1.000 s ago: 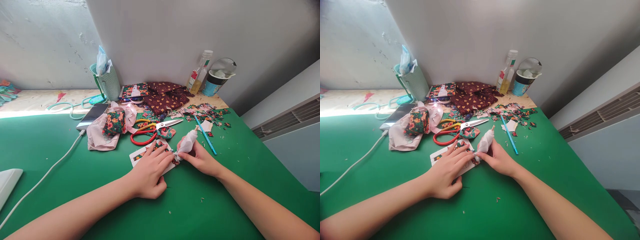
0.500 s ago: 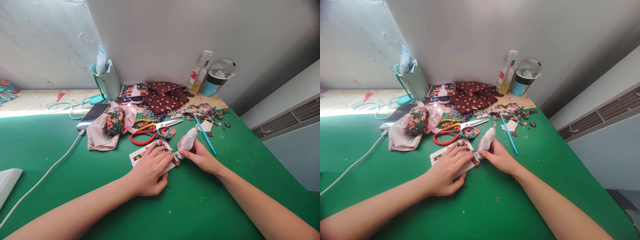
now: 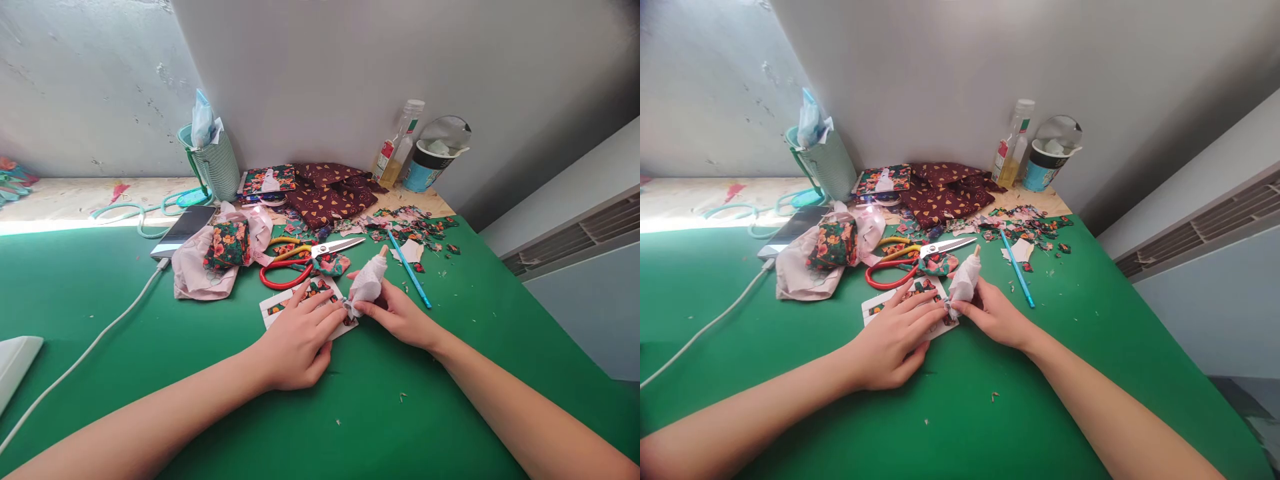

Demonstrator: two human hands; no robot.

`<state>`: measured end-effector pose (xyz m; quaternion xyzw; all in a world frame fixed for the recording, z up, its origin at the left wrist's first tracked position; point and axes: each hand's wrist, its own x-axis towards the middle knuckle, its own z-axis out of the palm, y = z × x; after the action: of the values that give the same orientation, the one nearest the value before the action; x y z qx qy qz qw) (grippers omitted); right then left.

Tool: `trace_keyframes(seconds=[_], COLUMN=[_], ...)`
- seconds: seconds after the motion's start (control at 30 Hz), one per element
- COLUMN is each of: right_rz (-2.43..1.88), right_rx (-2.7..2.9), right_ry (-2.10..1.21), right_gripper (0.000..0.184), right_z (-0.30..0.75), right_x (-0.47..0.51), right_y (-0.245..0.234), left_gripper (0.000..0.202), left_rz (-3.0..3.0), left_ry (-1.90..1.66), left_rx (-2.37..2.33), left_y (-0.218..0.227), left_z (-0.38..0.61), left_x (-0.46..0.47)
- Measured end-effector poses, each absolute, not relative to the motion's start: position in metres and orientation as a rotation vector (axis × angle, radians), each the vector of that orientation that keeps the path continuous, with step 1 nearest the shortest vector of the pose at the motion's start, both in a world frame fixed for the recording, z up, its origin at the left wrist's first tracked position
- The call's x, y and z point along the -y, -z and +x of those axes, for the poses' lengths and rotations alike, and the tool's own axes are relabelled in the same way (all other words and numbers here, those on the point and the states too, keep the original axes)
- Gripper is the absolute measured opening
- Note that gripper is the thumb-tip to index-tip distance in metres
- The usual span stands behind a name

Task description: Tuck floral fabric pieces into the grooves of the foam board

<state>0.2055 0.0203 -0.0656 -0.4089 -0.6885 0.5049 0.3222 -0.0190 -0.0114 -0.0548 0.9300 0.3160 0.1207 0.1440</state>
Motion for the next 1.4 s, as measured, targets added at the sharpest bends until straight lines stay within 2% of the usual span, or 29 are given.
trace_keyframes(seconds=[0.2,0.73,1.0,1.4], right_rz=[-1.088,-1.081,-1.049,-1.035], right_rx=[1.797,1.777,1.896,1.841], right_ry=[-1.321,-1.348,-1.366,-1.44], right_gripper=[0.044,0.054,0.028,0.037], right_z=[0.206,0.207,0.205,0.205], right_x=[-0.022,-0.027,-0.033,-0.039], right_y=[0.07,0.073,0.072,0.071], left_gripper=[0.048,0.053,0.055,0.054], left_rz=[2.685,2.636,2.625,2.592], left_ry=[-0.305,-0.274,-0.285,-0.296], left_rx=[-0.901,-0.835,-0.824,-0.827], left_y=[0.052,0.047,0.048,0.047], left_z=[-0.019,-0.02,-0.021,-0.021], left_x=[0.011,0.008,0.007,0.007])
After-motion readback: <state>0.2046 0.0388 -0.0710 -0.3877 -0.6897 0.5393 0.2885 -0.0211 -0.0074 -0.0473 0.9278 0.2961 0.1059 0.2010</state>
